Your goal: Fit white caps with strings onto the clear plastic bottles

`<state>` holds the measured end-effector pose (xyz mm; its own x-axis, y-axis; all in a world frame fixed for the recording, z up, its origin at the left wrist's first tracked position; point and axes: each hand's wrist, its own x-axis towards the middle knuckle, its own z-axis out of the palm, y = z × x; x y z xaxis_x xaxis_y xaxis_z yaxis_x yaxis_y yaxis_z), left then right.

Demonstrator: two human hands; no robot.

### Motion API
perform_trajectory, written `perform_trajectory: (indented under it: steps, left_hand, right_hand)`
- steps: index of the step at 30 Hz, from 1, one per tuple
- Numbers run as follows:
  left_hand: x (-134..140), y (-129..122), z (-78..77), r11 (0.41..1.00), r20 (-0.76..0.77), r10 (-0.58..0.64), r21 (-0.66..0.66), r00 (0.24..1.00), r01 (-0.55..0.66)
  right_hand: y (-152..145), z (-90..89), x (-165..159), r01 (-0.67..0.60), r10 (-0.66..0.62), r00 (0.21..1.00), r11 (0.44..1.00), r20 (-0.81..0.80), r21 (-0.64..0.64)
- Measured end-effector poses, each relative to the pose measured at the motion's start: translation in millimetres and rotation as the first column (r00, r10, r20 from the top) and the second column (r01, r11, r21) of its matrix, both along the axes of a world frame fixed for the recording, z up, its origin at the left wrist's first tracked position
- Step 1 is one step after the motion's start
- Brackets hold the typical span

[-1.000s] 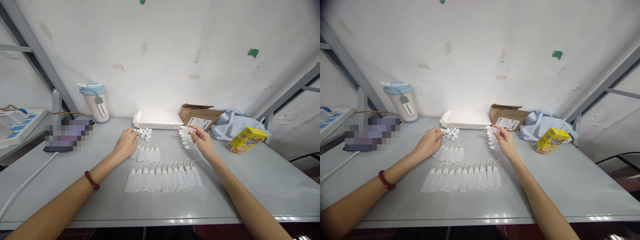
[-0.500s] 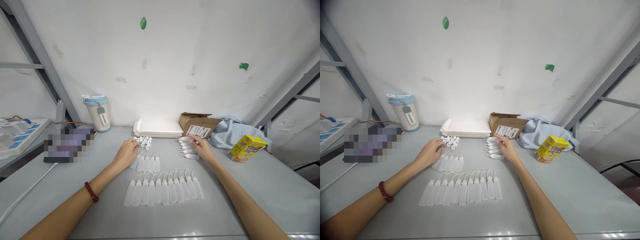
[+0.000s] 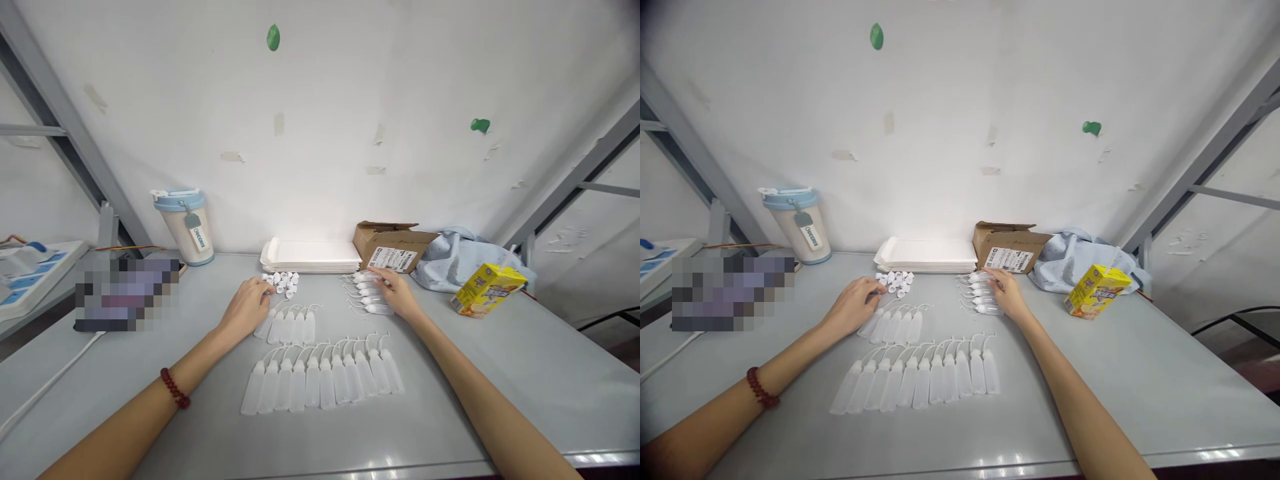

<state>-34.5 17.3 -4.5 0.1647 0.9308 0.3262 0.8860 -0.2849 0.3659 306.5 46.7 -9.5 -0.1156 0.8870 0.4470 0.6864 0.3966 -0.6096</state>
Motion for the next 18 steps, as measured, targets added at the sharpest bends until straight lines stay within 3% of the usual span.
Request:
perform_trajectory:
  steps: [11,15,18]
  left_hand:
    - [0.6,-1.2,2.5,1.0,-0.019,0.008,-0.014,1.0,-0.008]
    - [-0.9,-0.2,1.8,1.0,-0.031,0.004,-0.018,1.0,-0.005]
    - [-2.3,0.9,1.3,1.0,-0.038,0.001,-0.025,0.999,-0.002]
  right_hand:
    - [-6.2,9.1,-1.4,0.094,-0.096,0.995,0.995,0.033,0.041]
    - [-15.2,23.9,-3.0,0.093,-0.094,0.995,0.995,0.027,0.018]
    - [-30.6,43.4,-2.7,0.002,0.002,1.0,0.994,0.031,-0.108]
